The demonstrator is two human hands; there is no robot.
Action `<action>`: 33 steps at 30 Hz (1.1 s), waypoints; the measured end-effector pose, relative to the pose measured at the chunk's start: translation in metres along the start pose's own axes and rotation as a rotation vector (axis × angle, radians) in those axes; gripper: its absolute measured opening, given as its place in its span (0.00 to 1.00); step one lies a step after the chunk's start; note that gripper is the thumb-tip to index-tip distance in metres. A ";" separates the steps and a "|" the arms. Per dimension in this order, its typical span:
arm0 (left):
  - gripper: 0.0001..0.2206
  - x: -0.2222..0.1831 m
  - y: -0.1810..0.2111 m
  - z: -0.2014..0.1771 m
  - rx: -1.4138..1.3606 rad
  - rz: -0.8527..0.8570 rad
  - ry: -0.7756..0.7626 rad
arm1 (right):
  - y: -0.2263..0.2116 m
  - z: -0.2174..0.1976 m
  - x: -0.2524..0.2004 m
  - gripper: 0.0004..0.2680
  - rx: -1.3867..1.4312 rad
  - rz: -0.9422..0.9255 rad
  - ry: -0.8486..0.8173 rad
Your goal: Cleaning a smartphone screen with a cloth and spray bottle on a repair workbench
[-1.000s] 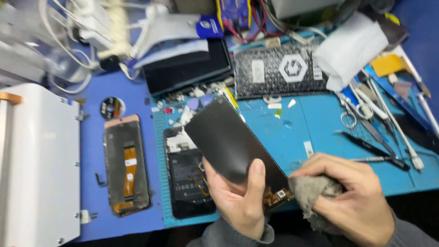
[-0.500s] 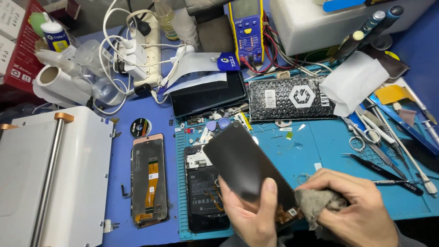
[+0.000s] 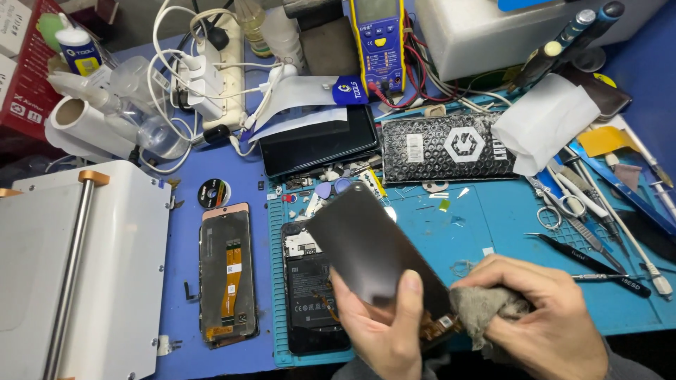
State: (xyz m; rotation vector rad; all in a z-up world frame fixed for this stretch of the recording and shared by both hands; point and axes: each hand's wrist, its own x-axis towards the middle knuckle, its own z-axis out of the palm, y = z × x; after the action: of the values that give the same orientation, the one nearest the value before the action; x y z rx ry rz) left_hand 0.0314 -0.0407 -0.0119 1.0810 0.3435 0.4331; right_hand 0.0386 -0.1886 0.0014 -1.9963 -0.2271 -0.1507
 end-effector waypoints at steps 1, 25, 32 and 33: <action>0.40 0.006 -0.001 -0.004 0.109 0.004 0.068 | 0.001 0.002 -0.003 0.12 -0.001 -0.008 -0.022; 0.37 0.009 0.005 -0.008 0.151 0.031 -0.136 | -0.009 -0.005 0.008 0.09 -0.005 -0.008 -0.085; 0.34 0.006 0.012 -0.001 0.117 0.003 -0.126 | -0.014 -0.001 0.007 0.13 0.020 0.105 -0.054; 0.33 0.004 0.013 0.000 0.114 0.001 -0.166 | -0.014 -0.002 0.009 0.13 -0.017 0.085 -0.050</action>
State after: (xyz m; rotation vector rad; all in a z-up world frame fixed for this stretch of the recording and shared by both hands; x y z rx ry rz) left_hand 0.0332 -0.0338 -0.0004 1.2201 0.2224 0.3249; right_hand 0.0446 -0.1837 0.0162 -2.0246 -0.1732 -0.0486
